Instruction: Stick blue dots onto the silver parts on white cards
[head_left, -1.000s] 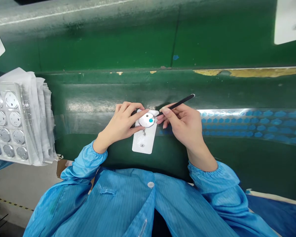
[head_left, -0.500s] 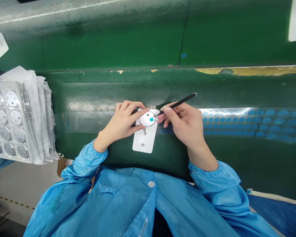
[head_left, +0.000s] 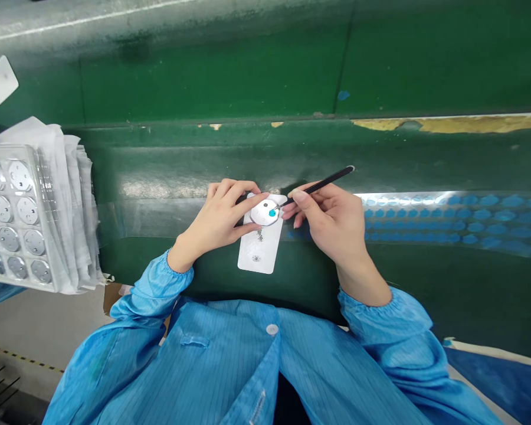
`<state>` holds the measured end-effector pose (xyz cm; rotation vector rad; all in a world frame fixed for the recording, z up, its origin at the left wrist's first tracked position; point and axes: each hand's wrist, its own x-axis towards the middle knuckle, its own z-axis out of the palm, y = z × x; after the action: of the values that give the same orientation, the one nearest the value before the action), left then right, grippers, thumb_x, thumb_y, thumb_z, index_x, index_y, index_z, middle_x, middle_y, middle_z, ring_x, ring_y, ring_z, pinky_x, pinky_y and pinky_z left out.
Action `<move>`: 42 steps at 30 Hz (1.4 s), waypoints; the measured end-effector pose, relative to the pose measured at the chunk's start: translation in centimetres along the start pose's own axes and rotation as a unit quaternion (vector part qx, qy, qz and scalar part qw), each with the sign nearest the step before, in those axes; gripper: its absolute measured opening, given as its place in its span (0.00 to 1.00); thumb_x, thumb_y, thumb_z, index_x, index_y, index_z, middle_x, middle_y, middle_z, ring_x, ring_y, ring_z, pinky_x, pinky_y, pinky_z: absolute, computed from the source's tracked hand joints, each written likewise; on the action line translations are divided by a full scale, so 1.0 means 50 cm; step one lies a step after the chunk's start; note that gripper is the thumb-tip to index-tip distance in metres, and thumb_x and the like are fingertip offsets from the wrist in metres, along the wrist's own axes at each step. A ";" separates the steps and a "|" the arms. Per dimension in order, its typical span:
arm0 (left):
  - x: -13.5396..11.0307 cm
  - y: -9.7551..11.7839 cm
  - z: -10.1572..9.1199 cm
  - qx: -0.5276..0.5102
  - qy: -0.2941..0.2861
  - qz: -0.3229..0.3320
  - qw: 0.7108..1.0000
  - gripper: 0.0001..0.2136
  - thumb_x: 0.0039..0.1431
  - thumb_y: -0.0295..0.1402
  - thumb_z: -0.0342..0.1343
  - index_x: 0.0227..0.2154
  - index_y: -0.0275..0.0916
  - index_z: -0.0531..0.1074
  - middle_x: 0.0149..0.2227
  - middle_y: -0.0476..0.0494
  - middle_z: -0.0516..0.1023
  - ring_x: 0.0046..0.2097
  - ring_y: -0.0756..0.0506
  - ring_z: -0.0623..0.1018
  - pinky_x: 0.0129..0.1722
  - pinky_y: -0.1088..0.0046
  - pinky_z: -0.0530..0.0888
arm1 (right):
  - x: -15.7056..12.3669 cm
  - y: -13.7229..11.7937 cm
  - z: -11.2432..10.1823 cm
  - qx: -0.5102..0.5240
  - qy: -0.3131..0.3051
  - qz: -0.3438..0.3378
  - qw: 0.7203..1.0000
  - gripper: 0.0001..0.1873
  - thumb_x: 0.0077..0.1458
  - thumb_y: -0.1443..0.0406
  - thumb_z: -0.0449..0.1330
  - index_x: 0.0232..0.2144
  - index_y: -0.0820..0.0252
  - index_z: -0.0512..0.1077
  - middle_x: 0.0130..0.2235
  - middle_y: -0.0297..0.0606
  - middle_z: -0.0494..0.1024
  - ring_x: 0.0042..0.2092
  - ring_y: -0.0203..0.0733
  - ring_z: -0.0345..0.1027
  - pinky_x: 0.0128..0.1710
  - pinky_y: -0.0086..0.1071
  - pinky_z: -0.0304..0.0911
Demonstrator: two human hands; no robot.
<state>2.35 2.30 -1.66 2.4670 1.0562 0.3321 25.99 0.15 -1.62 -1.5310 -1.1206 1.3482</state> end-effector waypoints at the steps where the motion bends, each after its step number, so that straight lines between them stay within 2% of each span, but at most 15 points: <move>1: 0.001 0.000 0.000 0.001 -0.004 -0.003 1.000 0.25 0.71 0.51 0.57 0.63 0.43 0.69 0.60 0.36 0.74 0.57 0.36 0.69 0.50 0.58 0.62 | 0.000 0.001 0.000 -0.002 0.001 -0.001 1.000 0.22 0.61 0.43 0.68 0.36 0.56 0.79 0.28 0.37 0.83 0.27 0.44 0.79 0.21 0.32 0.73; 9: 0.002 0.003 -0.007 -0.004 -0.028 -0.017 0.999 0.23 0.72 0.49 0.57 0.63 0.45 0.69 0.61 0.36 0.73 0.57 0.35 0.69 0.51 0.56 0.63 | -0.001 0.001 0.003 -0.018 0.008 -0.016 1.000 0.23 0.61 0.42 0.67 0.36 0.55 0.78 0.28 0.37 0.83 0.26 0.43 0.78 0.21 0.33 0.72; 14: 0.012 0.037 -0.014 0.003 -0.040 -0.078 0.996 0.35 0.64 0.45 0.67 0.68 0.41 0.60 0.62 0.32 0.68 0.60 0.31 0.66 0.53 0.55 0.63 | -0.013 0.003 0.004 -0.059 0.000 -0.049 0.997 0.21 0.65 0.43 0.64 0.37 0.54 0.76 0.29 0.37 0.82 0.25 0.42 0.75 0.25 0.36 0.72; 17: 0.021 0.055 -0.017 0.017 -0.057 -0.116 0.991 0.38 0.60 0.40 0.71 0.67 0.39 0.59 0.59 0.32 0.69 0.58 0.31 0.67 0.53 0.55 0.63 | -0.024 0.005 0.003 -0.134 0.010 -0.135 0.982 0.17 0.69 0.47 0.61 0.38 0.53 0.76 0.33 0.39 0.82 0.29 0.46 0.76 0.31 0.42 0.74; 19: 0.024 0.056 -0.020 0.026 -0.064 -0.122 0.990 0.36 0.57 0.40 0.74 0.63 0.37 0.63 0.56 0.32 0.70 0.56 0.31 0.68 0.53 0.54 0.64 | -0.029 0.007 0.003 -0.172 0.061 -0.218 0.959 0.15 0.70 0.51 0.59 0.37 0.52 0.74 0.35 0.42 0.80 0.36 0.50 0.78 0.37 0.46 0.74; 21: 0.025 0.051 -0.027 0.015 -0.057 -0.111 0.992 0.32 0.55 0.39 0.75 0.57 0.37 0.67 0.53 0.33 0.70 0.55 0.31 0.69 0.53 0.53 0.65 | -0.031 0.008 0.004 -0.167 0.127 -0.287 0.935 0.14 0.72 0.52 0.56 0.37 0.52 0.71 0.38 0.43 0.78 0.41 0.52 0.77 0.43 0.49 0.74; 23: 0.022 0.043 -0.034 -0.063 -0.033 -0.083 0.994 0.25 0.57 0.37 0.73 0.52 0.38 0.68 0.52 0.35 0.71 0.54 0.34 0.71 0.52 0.56 0.68 | -0.032 0.007 0.007 -0.128 0.155 -0.311 0.929 0.13 0.73 0.53 0.53 0.39 0.52 0.69 0.41 0.42 0.75 0.44 0.51 0.75 0.44 0.49 0.74; 25: 0.019 0.037 -0.036 -0.207 -0.007 -0.069 0.976 0.20 0.62 0.37 0.69 0.50 0.40 0.67 0.50 0.39 0.73 0.50 0.40 0.74 0.48 0.63 0.73 | -0.035 0.004 0.011 -0.096 0.129 -0.284 0.945 0.12 0.73 0.53 0.53 0.42 0.52 0.70 0.44 0.42 0.74 0.45 0.49 0.74 0.44 0.46 0.73; 28: 0.017 0.036 -0.026 -0.405 0.022 -0.096 0.909 0.21 0.63 0.44 0.67 0.50 0.42 0.65 0.45 0.45 0.74 0.41 0.46 0.77 0.38 0.72 0.75 | -0.043 -0.002 0.015 -0.034 -0.005 -0.158 0.987 0.15 0.70 0.50 0.59 0.44 0.54 0.74 0.41 0.40 0.75 0.41 0.46 0.73 0.38 0.40 0.71; 30: 0.017 0.038 -0.014 -0.474 0.037 -0.116 0.872 0.23 0.61 0.47 0.69 0.49 0.42 0.65 0.43 0.46 0.73 0.38 0.48 0.76 0.35 0.74 0.74 | -0.049 -0.007 0.017 0.032 -0.090 -0.065 0.993 0.19 0.65 0.46 0.64 0.42 0.54 0.75 0.35 0.37 0.76 0.33 0.42 0.71 0.30 0.35 0.67; 31: 0.018 0.039 -0.008 -0.494 0.045 -0.120 0.860 0.23 0.60 0.46 0.70 0.48 0.42 0.65 0.42 0.46 0.73 0.38 0.48 0.75 0.34 0.75 0.73 | -0.051 -0.009 0.018 0.059 -0.111 -0.030 0.992 0.21 0.62 0.45 0.66 0.40 0.54 0.74 0.33 0.35 0.76 0.30 0.41 0.70 0.27 0.34 0.65; 35: 0.020 0.045 0.007 -0.510 0.056 -0.118 0.850 0.22 0.59 0.41 0.71 0.49 0.42 0.66 0.41 0.48 0.72 0.37 0.50 0.74 0.32 0.77 0.72 | -0.052 -0.013 0.020 0.090 -0.102 0.024 0.990 0.24 0.56 0.42 0.71 0.35 0.54 0.74 0.28 0.33 0.75 0.27 0.41 0.70 0.24 0.33 0.63; 42: 0.023 0.063 0.013 -0.500 0.045 -0.125 0.855 0.22 0.60 0.41 0.69 0.50 0.43 0.64 0.43 0.46 0.73 0.38 0.48 0.77 0.33 0.75 0.73 | -0.043 -0.007 0.020 0.075 -0.075 0.030 0.994 0.29 0.51 0.38 0.71 0.29 0.55 0.72 0.24 0.32 0.71 0.24 0.39 0.65 0.22 0.32 0.59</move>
<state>5.38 1.01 -0.67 1.3747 0.8878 0.7014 24.88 -1.78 -0.78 -1.3830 -1.0448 1.5724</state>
